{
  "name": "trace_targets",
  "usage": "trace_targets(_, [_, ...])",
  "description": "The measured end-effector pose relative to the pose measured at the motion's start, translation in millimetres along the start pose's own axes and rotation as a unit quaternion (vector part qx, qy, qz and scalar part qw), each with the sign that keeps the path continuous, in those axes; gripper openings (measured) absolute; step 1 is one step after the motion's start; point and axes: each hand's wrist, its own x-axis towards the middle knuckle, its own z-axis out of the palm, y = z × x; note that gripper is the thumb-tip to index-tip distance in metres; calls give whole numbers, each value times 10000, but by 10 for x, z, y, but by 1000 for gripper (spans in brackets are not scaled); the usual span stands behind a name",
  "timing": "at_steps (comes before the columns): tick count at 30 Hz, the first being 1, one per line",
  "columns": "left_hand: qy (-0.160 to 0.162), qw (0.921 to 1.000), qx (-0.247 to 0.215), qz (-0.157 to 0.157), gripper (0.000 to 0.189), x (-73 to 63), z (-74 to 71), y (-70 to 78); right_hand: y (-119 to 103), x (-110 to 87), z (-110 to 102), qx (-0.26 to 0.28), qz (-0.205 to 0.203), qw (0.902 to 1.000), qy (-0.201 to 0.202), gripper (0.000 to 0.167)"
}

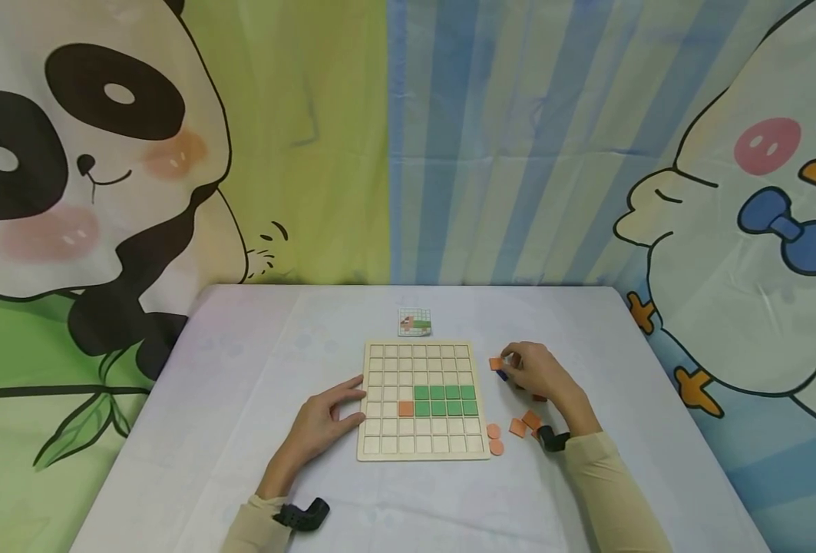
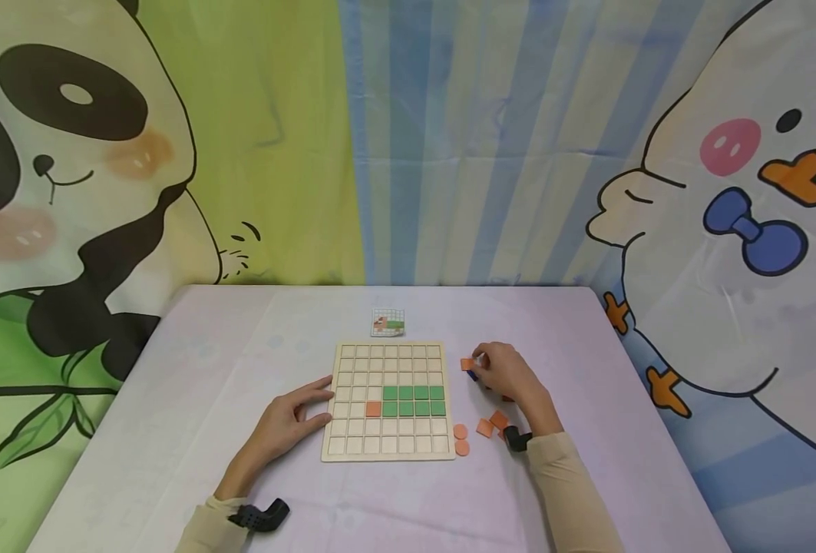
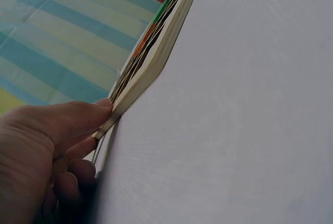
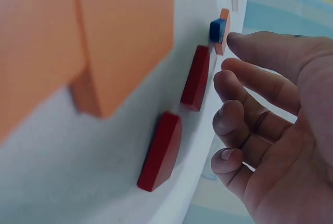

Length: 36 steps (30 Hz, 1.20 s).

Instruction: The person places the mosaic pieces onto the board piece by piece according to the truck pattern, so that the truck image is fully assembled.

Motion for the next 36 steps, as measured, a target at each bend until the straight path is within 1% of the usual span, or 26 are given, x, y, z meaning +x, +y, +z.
trace_targets(4, [0, 10000, -31, -18, 41, -5, -5, -3, 21, 12, 13, 62, 40, 10000, -45, 26])
trace_targets(9, [-6, 10000, -40, -40, 41, -3, -3, -6, 32, 34, 26, 35, -153, 9998, -98, 28])
trace_targets(13, [-3, 10000, -50, -61, 40, 1, -4, 0, 1, 48, 21, -18, -266, 9996, -110, 30])
trace_targets(21, [3, 10000, -48, -42, 41, 1, 0, -8, -71, 95, 46, -68, -282, 9996, 10, 28])
trace_targets(26, [29, 10000, -50, -45, 41, -5, -11, 3, -125, 144, 70, -79, -295, 9995, -32, 26])
trace_targets(31, [73, 10000, 13, 65, 41, 0, -6, -2, -169, 160, 73, -145, -346, 9993, -15, 26])
trace_targets(36, [56, 9999, 74, 138, 41, -1, 1, -4, -158, 112, 43, -106, -297, 9995, -83, 29])
